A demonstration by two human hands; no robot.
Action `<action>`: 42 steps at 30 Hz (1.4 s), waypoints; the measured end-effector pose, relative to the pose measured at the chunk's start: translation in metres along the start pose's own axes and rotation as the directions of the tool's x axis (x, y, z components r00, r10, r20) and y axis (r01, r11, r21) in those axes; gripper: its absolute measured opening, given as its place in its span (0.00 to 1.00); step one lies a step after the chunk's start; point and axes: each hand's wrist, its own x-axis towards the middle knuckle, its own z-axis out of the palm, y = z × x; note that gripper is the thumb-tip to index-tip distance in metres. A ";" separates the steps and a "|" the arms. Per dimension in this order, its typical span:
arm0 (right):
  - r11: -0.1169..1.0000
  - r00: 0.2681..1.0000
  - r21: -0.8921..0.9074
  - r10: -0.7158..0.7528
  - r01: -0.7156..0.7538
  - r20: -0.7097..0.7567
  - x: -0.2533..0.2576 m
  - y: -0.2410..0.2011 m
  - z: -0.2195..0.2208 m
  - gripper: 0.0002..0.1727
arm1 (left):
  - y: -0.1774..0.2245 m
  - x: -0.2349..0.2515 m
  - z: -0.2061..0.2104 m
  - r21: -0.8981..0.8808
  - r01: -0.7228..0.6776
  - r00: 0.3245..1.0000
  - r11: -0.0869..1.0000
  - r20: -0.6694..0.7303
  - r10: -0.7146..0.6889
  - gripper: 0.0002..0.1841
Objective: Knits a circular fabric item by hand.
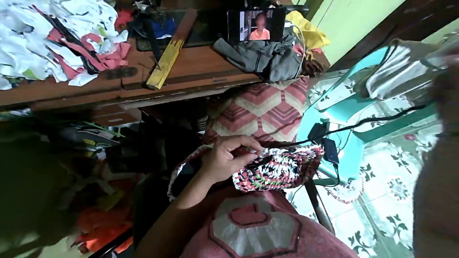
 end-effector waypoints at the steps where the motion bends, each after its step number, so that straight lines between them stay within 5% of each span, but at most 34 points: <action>1: 0.999 0.975 -0.011 -0.040 0.044 0.219 -0.004 -0.001 0.027 0.13 | 0.003 0.003 0.002 0.014 -0.015 1.000 1.000 0.025 0.014 0.07; 4: 0.985 0.669 0.101 -0.169 0.139 0.724 -0.024 -0.025 0.120 0.17 | 0.008 0.006 0.006 0.037 -0.042 0.998 0.998 0.057 0.039 0.06; 8: 0.957 0.167 0.277 -0.260 -0.089 0.951 -0.039 -0.031 0.184 0.09 | 0.009 0.001 0.004 0.076 -0.030 0.999 0.997 0.021 0.029 0.06; 10: 0.948 0.092 0.265 -0.253 -0.175 0.963 -0.042 -0.027 0.191 0.08 | 0.007 0.000 0.003 0.082 -0.023 1.000 0.996 0.007 0.022 0.06; 14: 0.923 0.091 0.281 -0.266 -0.264 0.960 -0.045 -0.019 0.192 0.06 | 0.005 0.001 0.004 0.050 -0.033 0.999 0.998 0.024 0.032 0.06; 17: 0.950 0.161 0.254 -0.226 -0.180 0.961 -0.049 -0.022 0.192 0.06 | 0.005 0.003 0.005 0.037 -0.040 0.998 0.999 0.044 0.039 0.06; 22: 0.927 0.553 0.084 -0.288 0.364 0.782 -0.045 -0.037 0.185 0.05 | 0.004 0.002 0.002 0.044 0.002 1.000 0.999 0.008 -0.002 0.06; 24: 0.876 0.665 -0.066 -0.312 0.479 0.678 -0.033 -0.032 0.180 0.07 | 0.006 0.001 0.003 -0.005 0.013 0.999 1.000 0.030 -0.013 0.06; 29: 0.855 0.955 -0.462 -0.117 0.237 0.273 0.004 -0.004 0.138 0.16 | 0.007 -0.002 0.001 -0.035 0.023 1.000 0.999 0.015 -0.022 0.07; 33: 0.794 0.999 -0.606 0.026 -0.039 -0.029 0.025 0.026 0.089 0.22 | 0.006 -0.006 -0.005 -0.036 0.060 0.998 0.998 -0.018 -0.060 0.08; 37: 0.717 0.980 -0.669 0.119 -0.194 -0.157 0.030 0.041 0.066 0.24 | 0.000 -0.005 -0.006 -0.020 0.152 0.986 0.988 -0.074 -0.153 0.08; 40: 0.704 0.978 -0.680 0.142 -0.207 -0.150 0.034 0.047 0.068 0.24 | -0.008 -0.001 -0.006 -0.021 0.191 0.973 0.981 -0.129 -0.192 0.08; 42: 0.759 0.989 -0.639 0.145 -0.122 -0.017 0.032 0.042 0.079 0.22 | -0.014 0.000 -0.007 -0.068 0.204 0.964 0.977 -0.160 -0.213 0.09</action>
